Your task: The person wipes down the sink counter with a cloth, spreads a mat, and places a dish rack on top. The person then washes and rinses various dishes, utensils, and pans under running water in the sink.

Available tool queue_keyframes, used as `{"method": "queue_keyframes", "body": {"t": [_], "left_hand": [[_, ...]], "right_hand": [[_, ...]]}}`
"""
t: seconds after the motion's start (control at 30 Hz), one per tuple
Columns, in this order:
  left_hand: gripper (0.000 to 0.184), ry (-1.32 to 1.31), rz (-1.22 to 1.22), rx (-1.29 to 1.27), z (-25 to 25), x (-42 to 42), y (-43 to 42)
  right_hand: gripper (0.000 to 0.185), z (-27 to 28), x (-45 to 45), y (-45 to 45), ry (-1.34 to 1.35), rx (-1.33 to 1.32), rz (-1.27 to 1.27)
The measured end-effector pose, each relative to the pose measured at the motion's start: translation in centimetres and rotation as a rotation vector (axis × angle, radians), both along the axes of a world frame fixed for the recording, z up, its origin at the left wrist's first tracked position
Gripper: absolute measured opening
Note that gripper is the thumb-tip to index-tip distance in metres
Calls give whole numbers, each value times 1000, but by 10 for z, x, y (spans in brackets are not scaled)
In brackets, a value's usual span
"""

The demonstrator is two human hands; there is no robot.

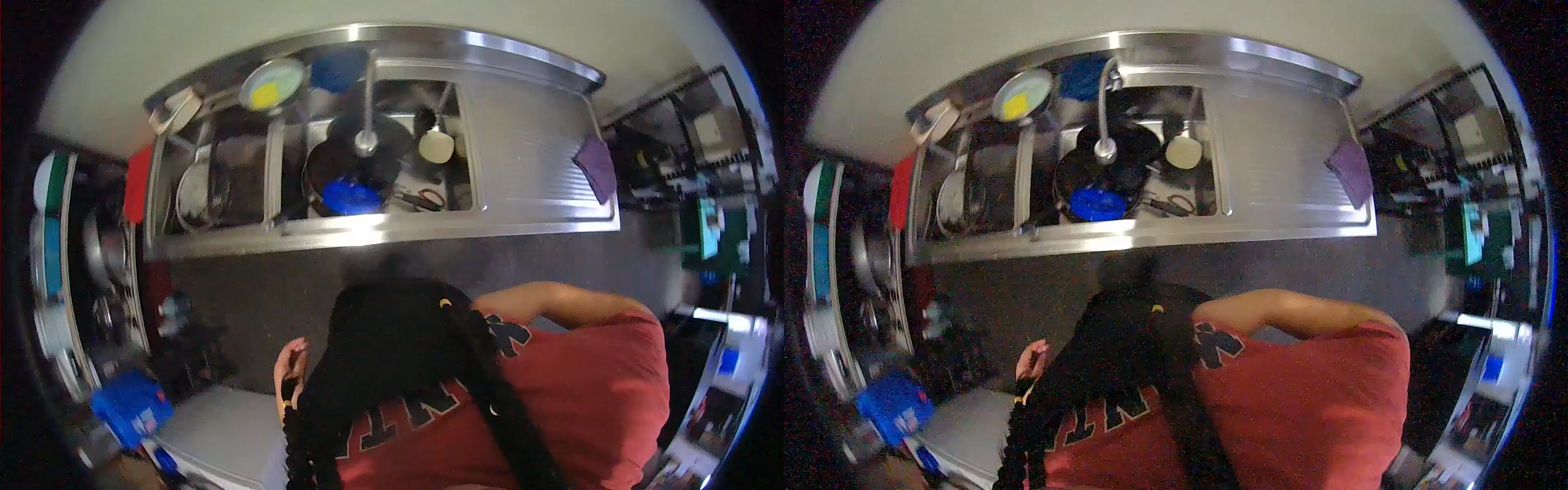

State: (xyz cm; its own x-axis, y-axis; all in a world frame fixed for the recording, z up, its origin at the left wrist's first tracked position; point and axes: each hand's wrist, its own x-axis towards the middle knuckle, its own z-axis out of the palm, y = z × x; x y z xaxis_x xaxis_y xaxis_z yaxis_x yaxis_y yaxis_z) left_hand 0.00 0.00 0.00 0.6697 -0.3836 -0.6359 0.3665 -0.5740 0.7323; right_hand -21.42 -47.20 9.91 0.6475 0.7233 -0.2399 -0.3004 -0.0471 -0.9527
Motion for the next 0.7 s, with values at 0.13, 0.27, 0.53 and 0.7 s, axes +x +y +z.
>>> {"method": "queue_keyframes", "body": {"t": [0.13,0.27,0.53,0.7], "left_hand": [[29,-16,-93,-324,-23,147,-50],[26,-13,-352,-410,-27,193,-126],[26,158,-831,-398,7,200,-294],[25,97,-844,-346,-27,185,-359]], "right_hand": [[35,22,63,0,-135,-472,-304],[20,8,57,21,-204,-1004,-710],[25,94,18,-72,310,-379,-814],[34,38,-67,-203,376,-1037,-1392]]}}
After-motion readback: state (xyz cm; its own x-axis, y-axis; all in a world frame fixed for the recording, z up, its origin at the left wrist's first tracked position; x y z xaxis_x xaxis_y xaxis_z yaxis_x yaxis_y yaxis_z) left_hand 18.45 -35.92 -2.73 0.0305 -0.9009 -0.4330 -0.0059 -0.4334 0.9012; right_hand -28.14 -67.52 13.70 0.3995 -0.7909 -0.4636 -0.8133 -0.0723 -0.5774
